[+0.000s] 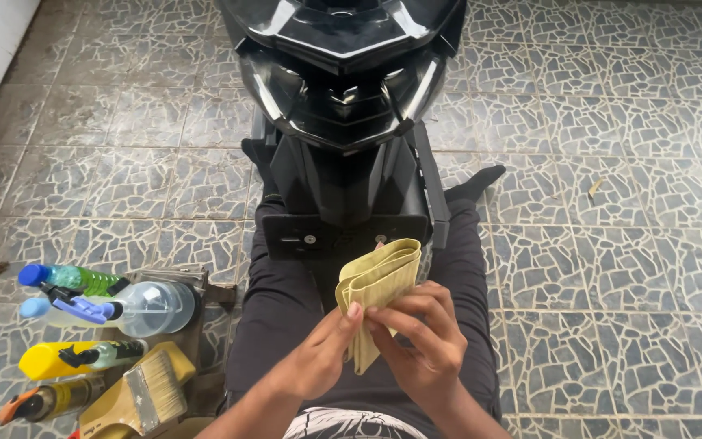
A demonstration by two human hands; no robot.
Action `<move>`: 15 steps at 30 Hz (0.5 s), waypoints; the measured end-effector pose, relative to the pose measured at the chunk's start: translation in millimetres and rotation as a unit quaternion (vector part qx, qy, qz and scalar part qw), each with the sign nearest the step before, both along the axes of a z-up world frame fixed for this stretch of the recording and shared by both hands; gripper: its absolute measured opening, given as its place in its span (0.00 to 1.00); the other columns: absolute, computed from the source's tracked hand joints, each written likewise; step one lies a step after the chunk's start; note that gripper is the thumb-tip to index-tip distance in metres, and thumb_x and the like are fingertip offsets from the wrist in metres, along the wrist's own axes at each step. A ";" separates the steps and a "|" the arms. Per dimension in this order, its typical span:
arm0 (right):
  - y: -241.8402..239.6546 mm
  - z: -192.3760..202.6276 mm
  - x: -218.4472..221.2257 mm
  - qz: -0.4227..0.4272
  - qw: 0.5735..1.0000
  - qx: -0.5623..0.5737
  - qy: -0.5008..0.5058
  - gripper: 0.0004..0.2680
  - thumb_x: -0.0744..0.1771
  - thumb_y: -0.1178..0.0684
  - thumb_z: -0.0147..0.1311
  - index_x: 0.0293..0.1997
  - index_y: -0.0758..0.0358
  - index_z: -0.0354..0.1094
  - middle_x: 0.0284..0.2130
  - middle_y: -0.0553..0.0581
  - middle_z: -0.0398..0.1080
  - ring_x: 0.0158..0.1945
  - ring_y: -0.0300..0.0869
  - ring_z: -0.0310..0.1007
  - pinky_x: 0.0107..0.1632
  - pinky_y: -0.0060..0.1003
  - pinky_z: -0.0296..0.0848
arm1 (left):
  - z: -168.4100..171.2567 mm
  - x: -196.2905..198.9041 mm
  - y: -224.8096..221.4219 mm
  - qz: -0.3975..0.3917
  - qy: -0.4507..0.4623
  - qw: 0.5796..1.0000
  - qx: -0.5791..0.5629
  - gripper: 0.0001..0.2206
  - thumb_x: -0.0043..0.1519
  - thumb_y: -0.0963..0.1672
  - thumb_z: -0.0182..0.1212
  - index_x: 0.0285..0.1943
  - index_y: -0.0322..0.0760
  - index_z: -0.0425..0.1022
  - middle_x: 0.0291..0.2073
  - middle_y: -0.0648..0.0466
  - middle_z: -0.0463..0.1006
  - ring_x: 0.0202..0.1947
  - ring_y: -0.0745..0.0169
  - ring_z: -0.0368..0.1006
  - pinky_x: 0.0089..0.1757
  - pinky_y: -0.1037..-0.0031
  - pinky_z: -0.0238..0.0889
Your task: The person cleans the rear tire and body of a black motorcycle. They use a brush to scrub the tire, then switch to a yellow cloth to wipe the rear fender, tail light, and seat area.
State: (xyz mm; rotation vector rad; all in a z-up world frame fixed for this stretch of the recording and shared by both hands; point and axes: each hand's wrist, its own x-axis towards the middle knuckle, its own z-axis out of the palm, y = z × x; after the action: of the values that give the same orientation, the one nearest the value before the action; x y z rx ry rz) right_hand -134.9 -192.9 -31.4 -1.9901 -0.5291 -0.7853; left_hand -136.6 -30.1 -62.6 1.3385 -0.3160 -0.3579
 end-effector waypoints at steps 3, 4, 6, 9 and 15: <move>6.3 0.7 1.0 0.013 1.000 0.004 -0.015 0.10 0.58 0.64 0.68 0.37 0.60 0.75 0.32 0.49 0.73 0.41 0.42 0.70 0.53 0.41 0.75 | -4.8 -4.2 2.1 0.023 -0.008 0.999 0.022 0.20 0.74 0.48 0.34 0.49 0.28 0.71 0.42 0.51 0.75 0.40 0.64 0.68 0.47 0.74 0.66; 5.8 1.0 0.3 0.013 1.000 0.004 -0.014 0.10 0.58 0.64 0.68 0.37 0.60 0.75 0.32 0.49 0.73 0.41 0.42 0.70 0.53 0.41 0.75 | -6.5 -5.1 2.0 0.023 -0.008 0.999 0.022 0.20 0.74 0.48 0.34 0.49 0.28 0.71 0.42 0.51 0.75 0.40 0.64 0.68 0.47 0.74 0.66; 4.4 2.5 -0.7 0.032 0.999 0.029 0.031 0.11 0.57 0.65 0.68 0.38 0.61 0.73 0.35 0.50 0.73 0.43 0.44 0.72 0.49 0.37 0.75 | -8.9 -6.0 1.6 0.034 -0.002 0.998 0.060 0.21 0.73 0.48 0.35 0.50 0.26 0.72 0.40 0.49 0.77 0.38 0.64 0.69 0.44 0.74 0.67; -2.4 6.0 -1.6 0.044 0.996 0.041 0.066 0.09 0.58 0.64 0.67 0.35 0.61 0.72 0.34 0.50 0.73 0.42 0.41 0.70 0.47 0.34 0.74 | 16.3 -1.4 -4.2 -0.005 0.016 0.999 0.030 0.24 0.72 0.49 0.36 0.60 0.23 0.70 0.50 0.47 0.78 0.46 0.64 0.70 0.50 0.72 0.66; -12.4 4.7 -3.7 0.019 0.997 0.040 0.062 0.09 0.57 0.65 0.65 0.34 0.62 0.70 0.33 0.51 0.72 0.42 0.43 0.70 0.48 0.37 0.73 | 7.1 1.2 -17.1 -0.022 0.018 0.999 0.013 0.23 0.72 0.49 0.37 0.59 0.24 0.71 0.47 0.49 0.77 0.44 0.64 0.69 0.48 0.73 0.65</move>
State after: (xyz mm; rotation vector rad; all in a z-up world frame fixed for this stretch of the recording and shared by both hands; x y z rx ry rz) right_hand -138.6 -205.3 -26.7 -1.9347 -0.4541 -0.6459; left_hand -135.3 -47.1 -55.4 1.3508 -0.3116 -0.4247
